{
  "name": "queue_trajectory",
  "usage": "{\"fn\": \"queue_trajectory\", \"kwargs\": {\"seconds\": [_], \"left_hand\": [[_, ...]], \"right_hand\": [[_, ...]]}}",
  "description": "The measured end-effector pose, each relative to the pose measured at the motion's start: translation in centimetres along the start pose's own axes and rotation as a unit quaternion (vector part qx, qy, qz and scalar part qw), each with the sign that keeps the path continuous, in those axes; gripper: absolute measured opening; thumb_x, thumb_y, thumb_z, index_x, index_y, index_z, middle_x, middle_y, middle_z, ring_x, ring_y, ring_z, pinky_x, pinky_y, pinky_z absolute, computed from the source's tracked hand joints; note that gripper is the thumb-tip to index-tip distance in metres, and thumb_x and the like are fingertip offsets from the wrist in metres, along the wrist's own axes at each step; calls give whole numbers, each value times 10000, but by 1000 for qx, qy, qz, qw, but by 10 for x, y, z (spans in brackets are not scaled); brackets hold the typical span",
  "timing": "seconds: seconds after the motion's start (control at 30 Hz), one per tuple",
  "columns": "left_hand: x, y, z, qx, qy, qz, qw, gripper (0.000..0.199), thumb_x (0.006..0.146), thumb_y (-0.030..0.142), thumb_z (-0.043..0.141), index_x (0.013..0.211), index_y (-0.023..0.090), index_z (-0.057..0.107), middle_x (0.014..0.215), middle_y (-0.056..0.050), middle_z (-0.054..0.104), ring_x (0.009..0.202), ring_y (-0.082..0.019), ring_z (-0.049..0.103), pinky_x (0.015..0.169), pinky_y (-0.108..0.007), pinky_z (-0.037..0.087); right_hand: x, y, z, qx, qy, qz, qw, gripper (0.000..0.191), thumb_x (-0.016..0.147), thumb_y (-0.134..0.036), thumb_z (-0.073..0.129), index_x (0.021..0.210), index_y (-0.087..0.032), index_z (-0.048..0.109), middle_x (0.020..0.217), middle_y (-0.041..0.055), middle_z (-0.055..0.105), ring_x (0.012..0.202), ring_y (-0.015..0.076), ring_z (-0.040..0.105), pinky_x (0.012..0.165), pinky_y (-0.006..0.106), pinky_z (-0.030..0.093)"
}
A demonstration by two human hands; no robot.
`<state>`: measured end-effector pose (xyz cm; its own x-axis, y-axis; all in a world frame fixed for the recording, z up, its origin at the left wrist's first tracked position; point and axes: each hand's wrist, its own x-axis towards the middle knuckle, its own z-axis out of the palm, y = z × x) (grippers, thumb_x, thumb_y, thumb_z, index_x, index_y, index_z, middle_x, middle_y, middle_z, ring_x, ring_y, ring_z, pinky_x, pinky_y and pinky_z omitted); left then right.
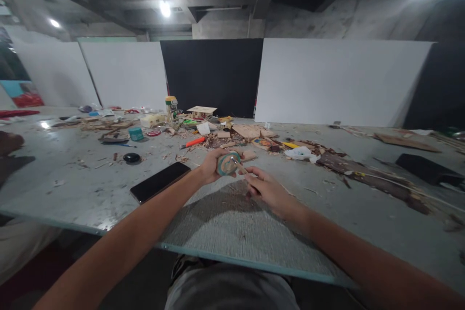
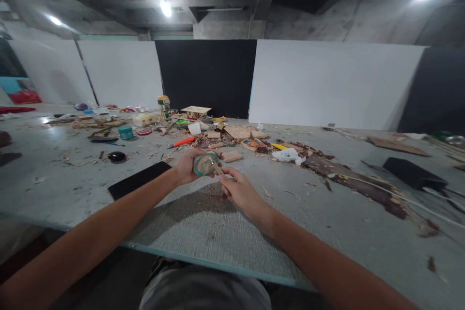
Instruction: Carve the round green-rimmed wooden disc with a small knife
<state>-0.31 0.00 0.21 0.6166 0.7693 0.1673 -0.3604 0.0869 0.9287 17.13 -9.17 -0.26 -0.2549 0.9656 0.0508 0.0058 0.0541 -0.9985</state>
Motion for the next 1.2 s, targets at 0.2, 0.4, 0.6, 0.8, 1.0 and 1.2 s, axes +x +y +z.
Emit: {"fn": "queue_trajectory", "kwargs": {"seconds": [0.2,0.4,0.6,0.8,1.0,1.2], "left_hand": [[-1,3,1,-17,-6,-1,1000,313,740,305,552,965,108,646,914,-136,689,769,-224,661,655,-365,560],[-2,7,3,-24,4,3,1000,302,754,317,585,974,117,635,922,-124,683,792,-220,650,704,-421,570],[-2,8,1,-11,4,13,1000,342,749,305,570,1027,118,641,982,-131,676,827,-231,655,680,-387,573],[-3,9,1,-25,-20,27,999,379,717,308,554,1024,104,642,952,-140,675,820,-253,654,663,-421,570],[-1,6,-6,-45,3,33,998,341,740,295,524,1008,126,649,977,-116,672,808,-217,649,703,-400,573],[-2,6,-6,-53,-1,25,998,363,736,309,531,1025,117,638,944,-124,674,792,-235,661,653,-391,571]], "right_hand": [[1,2,-4,24,-35,21,999,309,878,-505,565,967,-212,604,529,-80,384,439,88,326,513,246,427],[3,6,-7,40,-40,27,998,329,874,-516,577,1007,-215,593,528,-96,351,398,72,246,440,226,394],[-1,1,-2,33,-19,43,998,308,888,-487,573,1040,-219,576,533,-93,362,407,78,266,430,216,381],[-4,1,1,47,-36,48,997,318,909,-517,524,999,-217,582,528,-84,364,416,84,286,437,214,379],[1,2,-4,17,-13,42,999,261,901,-484,539,934,-226,558,521,-87,362,404,81,297,408,208,380],[-5,-8,-1,-75,2,12,997,225,908,-312,543,1113,-221,561,586,-76,387,431,84,395,409,211,403]]}}
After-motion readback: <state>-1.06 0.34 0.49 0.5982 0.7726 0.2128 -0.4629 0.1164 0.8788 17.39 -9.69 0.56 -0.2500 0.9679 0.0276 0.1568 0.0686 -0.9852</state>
